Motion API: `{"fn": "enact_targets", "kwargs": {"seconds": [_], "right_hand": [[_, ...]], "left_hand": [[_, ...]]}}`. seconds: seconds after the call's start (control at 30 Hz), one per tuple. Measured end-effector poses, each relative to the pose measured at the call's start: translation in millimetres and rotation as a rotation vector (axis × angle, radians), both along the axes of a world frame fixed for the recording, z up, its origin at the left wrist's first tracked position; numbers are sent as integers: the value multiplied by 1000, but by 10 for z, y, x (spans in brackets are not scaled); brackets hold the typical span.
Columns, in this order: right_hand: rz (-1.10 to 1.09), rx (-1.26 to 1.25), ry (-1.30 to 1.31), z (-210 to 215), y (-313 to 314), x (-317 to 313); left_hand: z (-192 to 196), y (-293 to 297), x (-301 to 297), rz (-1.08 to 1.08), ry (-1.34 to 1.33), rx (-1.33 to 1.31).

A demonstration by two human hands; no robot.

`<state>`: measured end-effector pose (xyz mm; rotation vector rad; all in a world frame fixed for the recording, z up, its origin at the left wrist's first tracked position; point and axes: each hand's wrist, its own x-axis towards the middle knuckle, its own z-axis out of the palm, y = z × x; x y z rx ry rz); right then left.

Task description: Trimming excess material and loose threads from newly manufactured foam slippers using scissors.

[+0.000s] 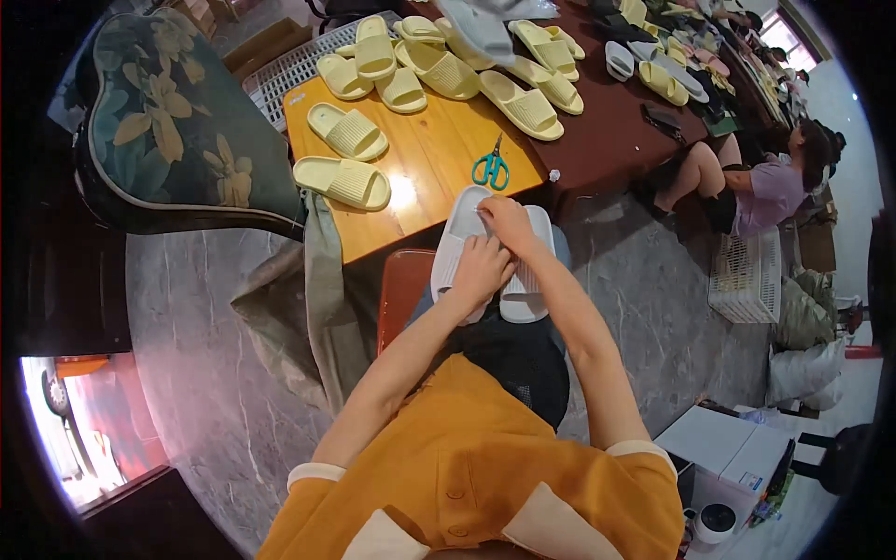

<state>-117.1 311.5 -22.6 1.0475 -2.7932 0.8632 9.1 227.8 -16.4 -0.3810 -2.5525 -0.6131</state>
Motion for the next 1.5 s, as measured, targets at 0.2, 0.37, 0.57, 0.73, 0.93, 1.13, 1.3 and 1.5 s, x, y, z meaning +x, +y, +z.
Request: {"fn": "enact_targets", "kwargs": {"seconds": [0.2,0.37,0.57,0.73,0.93,1.13,1.3,1.5], "right_hand": [[121,206,218,-130,-139,-156],[318,338,423,-243,-130,-236],[397,401,494,-321,-194,-259],[340,320,409,-300,-200,-265],[-100,-54,79,-415,-28,-413],[-504,-675,-501,-297,404,-646],[-703,-237,-54,-138,1036,-1006],[-547,92,198,-126,958,-1143]], "left_hand": [[12,2,32,10,-30,-41],[10,26,13,15,-43,-50],[-5,38,-8,29,-42,-33],[13,26,-7,28,-41,-27],[65,68,-25,-14,-76,-10],[18,44,-17,11,-54,2],[34,83,-41,-17,-139,-17],[24,91,-14,2,-173,-7]]}}
